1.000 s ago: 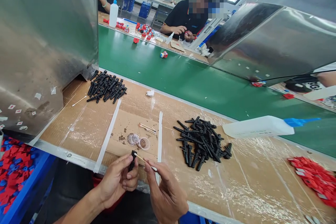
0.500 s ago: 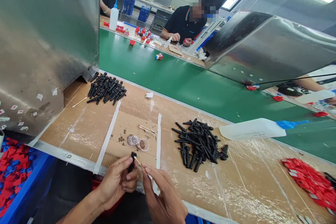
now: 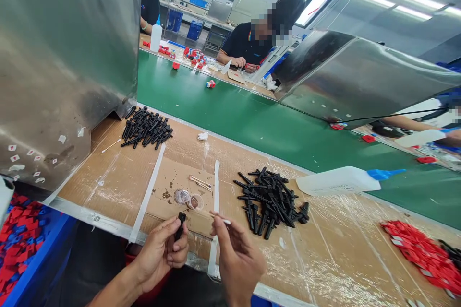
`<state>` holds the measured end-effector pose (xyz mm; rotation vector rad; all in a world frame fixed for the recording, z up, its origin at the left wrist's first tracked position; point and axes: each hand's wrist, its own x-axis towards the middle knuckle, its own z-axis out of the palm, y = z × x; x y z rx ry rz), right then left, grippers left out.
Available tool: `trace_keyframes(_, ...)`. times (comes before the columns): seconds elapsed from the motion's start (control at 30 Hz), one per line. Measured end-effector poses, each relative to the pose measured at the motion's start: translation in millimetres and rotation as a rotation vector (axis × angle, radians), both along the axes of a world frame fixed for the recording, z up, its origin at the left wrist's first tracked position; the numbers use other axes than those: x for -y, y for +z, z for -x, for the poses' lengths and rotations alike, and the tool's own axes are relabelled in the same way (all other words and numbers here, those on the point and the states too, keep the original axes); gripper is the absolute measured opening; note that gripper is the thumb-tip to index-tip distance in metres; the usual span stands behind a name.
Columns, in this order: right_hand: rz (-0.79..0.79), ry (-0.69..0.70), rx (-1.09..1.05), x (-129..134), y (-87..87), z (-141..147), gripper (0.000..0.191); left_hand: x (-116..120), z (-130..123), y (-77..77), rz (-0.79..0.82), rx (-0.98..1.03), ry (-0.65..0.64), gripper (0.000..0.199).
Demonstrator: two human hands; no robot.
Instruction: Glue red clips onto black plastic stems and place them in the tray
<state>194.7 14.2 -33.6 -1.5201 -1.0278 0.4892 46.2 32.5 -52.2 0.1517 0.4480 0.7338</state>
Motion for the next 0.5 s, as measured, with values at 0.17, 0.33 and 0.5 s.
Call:
trace_keyframes(0.17, 0.178, 0.087, -0.113, -29, 1.4, -17, 0.028, 7, 4, 2.1, 0.000, -0.003, 0.007, 0.027)
trace_keyframes(0.33, 0.187, -0.022, -0.023, -14, 10.9, -19, 0.047, 17, 10, 11.7, 0.031, 0.090, -0.059, 0.031)
trace_keyframes(0.5, 0.258, 0.260, -0.490, 29, 15.2, 9, 0.034, 29, 12, 24.1, 0.021, 0.284, -0.265, 0.026)
